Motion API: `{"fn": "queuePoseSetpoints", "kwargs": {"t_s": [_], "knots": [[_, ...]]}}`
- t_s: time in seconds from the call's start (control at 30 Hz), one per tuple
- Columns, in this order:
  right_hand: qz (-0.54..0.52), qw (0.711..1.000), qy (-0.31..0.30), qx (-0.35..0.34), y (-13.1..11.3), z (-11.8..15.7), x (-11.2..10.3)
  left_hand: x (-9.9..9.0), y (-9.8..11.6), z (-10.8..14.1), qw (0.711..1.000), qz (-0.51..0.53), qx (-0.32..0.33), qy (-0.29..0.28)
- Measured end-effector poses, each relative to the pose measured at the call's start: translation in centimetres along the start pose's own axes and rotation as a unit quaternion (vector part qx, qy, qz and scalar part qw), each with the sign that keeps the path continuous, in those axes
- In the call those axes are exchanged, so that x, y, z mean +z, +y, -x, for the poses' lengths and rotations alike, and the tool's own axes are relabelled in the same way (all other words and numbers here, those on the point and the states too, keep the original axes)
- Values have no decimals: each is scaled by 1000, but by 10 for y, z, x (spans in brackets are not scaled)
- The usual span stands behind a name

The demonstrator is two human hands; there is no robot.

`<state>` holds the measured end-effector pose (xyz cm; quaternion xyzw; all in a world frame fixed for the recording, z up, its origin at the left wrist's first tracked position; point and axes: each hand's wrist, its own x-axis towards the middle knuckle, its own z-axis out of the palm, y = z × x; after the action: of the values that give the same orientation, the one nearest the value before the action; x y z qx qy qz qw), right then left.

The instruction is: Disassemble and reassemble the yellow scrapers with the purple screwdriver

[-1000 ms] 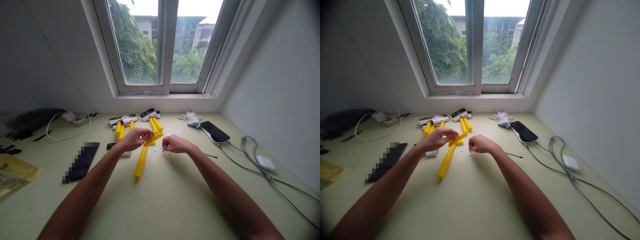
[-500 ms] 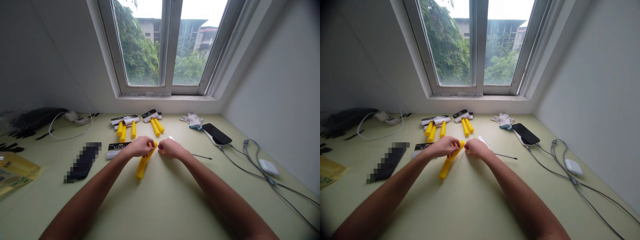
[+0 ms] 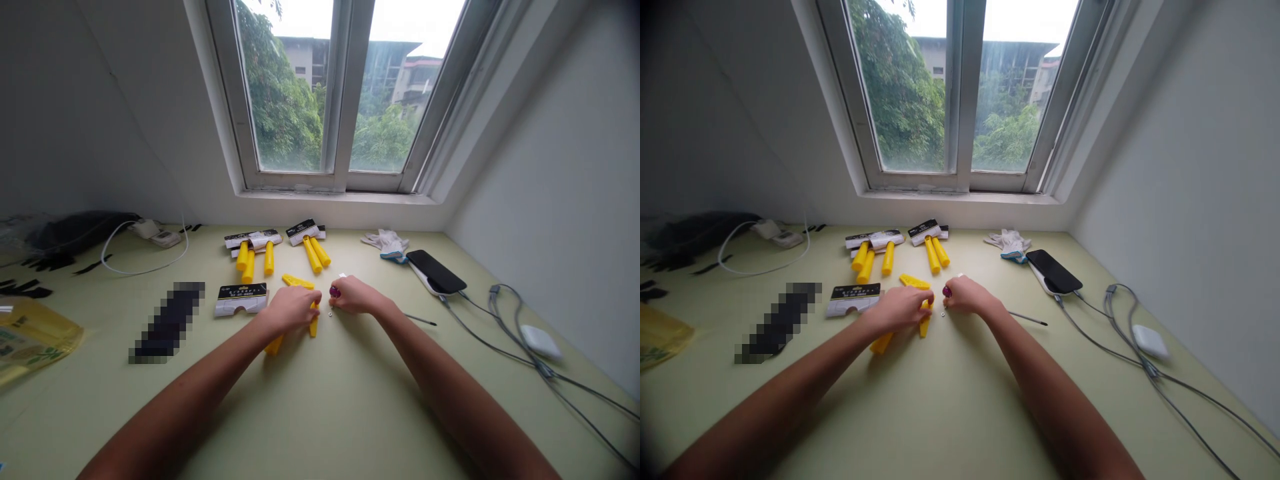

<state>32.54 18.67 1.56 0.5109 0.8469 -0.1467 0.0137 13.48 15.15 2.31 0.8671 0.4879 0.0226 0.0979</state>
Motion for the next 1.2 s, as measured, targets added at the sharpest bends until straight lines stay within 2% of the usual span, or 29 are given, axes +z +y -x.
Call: {"fn": "queuePoseSetpoints", "kwargs": {"t_s": [0.1,0.2,0.3,0.37,0.5,0.63,0.73,0.9,1.07,1.2], "knots": [[-2,1000,-4,11,4,3,-3,0,-1,-2,1000,-14,15,9],[-8,1000,-2,14,7,7,-8,-9,-7,0,999,-13,39,20],[-24,1000,13,10,12,12,-16,-22,-16,17,997,-25,55,56],[-34,999,29,4,15,16,-20,-24,-22,36,995,-46,50,69],[-45,997,53,-35,5,22,-22,-5,-24,71,996,-30,71,51],[-46,991,62,-107,-26,22,-8,16,-19,82,996,17,32,76],[-38,988,50,-143,-44,20,8,20,-20,83,996,32,14,80],[-26,986,53,-154,-53,13,20,15,-29,89,995,48,52,65],[-27,983,69,-166,-48,11,5,10,-39,94,995,21,74,67],[-15,988,104,-114,-22,23,-19,2,-34,91,992,11,70,106]]}}
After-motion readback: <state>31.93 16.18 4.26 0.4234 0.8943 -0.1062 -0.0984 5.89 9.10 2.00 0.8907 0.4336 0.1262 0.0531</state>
